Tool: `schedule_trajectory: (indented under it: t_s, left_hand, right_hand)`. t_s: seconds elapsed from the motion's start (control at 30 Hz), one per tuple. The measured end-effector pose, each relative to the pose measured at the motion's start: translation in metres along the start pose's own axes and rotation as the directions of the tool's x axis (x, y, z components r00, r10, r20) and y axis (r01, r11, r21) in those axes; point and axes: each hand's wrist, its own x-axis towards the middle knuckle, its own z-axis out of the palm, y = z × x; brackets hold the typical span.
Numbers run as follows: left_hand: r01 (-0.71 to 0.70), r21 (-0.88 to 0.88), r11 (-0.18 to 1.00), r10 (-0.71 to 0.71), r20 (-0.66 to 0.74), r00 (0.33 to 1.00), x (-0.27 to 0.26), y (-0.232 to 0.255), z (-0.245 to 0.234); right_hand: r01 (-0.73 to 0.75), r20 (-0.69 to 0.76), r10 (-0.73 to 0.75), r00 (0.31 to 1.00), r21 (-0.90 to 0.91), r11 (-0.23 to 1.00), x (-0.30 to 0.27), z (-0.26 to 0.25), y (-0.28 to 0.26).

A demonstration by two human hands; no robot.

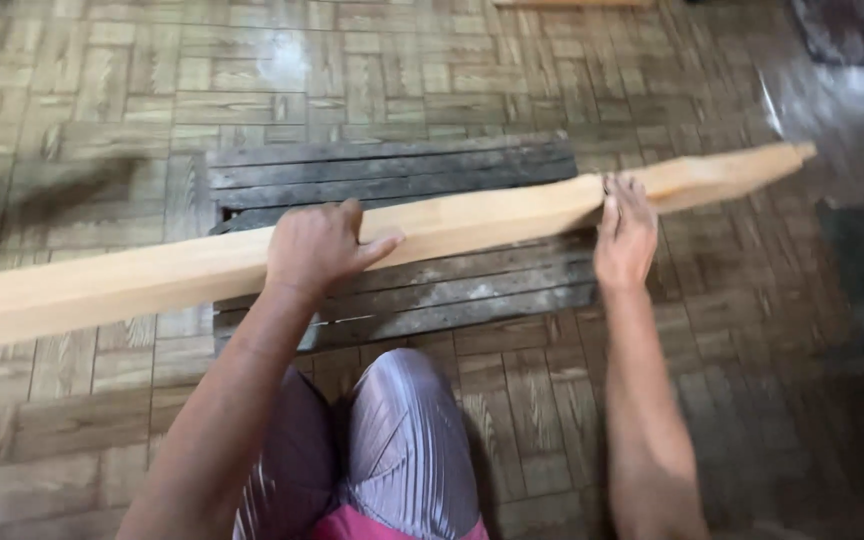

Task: The person sits on the floor and sands a long, light-colored wooden plank resting on a wooden support. They use a sanding block in their right hand to smooth the surface of the wood, moving it back and forth along the length of the plank.

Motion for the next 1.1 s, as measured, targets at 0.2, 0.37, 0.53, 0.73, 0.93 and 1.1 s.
schedule_trajectory:
  t_s: [0.2,0.37,0.53,0.73,0.93,1.1]
  left_hand:
    - [0.015,0.050,0.999,-0.012,-0.047,0.999,-0.003,0.001,0.002]
    - [0.000,-0.015,1.000,0.000,-0.010,1.000,0.000,-0.001,-0.002]
    - [0.006,0.037,0.999,-0.006,-0.018,1.000,-0.004,-0.004,-0.003]
    - [-0.010,-0.008,1.000,0.010,-0.016,1.000,-0.001,-0.004,-0.003]
    - [-0.015,0.019,1.000,0.016,-0.046,0.999,-0.007,-0.002,-0.004]
    - [-0.047,0.013,0.999,0.048,-0.097,0.994,-0.002,0.000,-0.001]
  right_hand:
    - [0.016,0.109,0.004,0.994,-0.187,0.982,0.027,0.012,0.057]
    - [-0.088,0.056,0.089,0.994,-0.019,0.996,0.012,0.006,0.009]
    - [-0.035,0.056,0.028,0.998,0.140,0.990,0.011,-0.004,-0.019]
    - [0.015,0.093,0.001,0.996,-0.172,0.985,0.024,-0.002,0.051]
    - [-0.123,0.068,0.122,0.990,0.007,0.992,0.011,0.009,0.030]
    - [-0.077,0.064,0.068,0.996,0.139,0.987,0.004,-0.010,-0.012]
